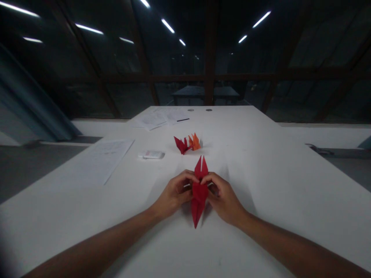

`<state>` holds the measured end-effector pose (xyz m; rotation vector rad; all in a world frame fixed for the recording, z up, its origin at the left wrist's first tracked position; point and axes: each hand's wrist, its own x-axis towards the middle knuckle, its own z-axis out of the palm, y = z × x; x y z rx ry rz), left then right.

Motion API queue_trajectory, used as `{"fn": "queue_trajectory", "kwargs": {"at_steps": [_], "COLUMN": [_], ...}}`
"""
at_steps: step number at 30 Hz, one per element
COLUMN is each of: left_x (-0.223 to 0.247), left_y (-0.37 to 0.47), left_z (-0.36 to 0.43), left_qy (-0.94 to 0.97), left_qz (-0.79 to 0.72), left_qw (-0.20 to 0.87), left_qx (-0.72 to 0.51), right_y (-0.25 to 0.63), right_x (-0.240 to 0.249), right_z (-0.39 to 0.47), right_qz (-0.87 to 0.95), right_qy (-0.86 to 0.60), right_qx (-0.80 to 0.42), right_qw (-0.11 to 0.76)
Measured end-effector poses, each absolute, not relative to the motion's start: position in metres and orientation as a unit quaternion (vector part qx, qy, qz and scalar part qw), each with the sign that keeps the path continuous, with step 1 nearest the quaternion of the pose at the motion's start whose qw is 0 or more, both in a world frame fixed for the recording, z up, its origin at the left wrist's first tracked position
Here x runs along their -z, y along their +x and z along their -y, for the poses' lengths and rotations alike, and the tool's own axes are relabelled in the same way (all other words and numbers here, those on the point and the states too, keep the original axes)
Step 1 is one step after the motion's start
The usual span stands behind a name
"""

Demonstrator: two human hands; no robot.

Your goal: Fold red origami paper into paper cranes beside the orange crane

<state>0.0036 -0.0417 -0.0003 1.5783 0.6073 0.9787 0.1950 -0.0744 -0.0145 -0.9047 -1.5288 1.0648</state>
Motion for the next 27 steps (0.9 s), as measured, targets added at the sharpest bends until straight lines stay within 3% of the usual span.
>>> {"fn": "queue_trajectory", "kwargs": {"at_steps": [8, 23, 27], "left_x": [-0.004, 0.0038, 0.004], "left_y": [0.0068, 0.0108, 0.0104], "left_z": [0.0413, 0.0422, 0.042], "left_qy": [0.685, 0.619, 0.601], "left_qz": [-0.288, -0.305, -0.298], "left_qw": [0.53, 0.58, 0.596], "left_qx": [-0.407, -0.432, -0.441], "right_y": [0.1939, 0.1902, 0.1911], "right_x": [0.0119, 0.0188, 0.0187], "right_z": [0.0765, 0.074, 0.077], "right_qz": [0.618, 0.587, 0.608], "right_qy": [-0.391, -0.387, -0.396], "right_qx": [-0.457, -0.479, -0.433], "right_qw": [0.506, 0.525, 0.535]}}
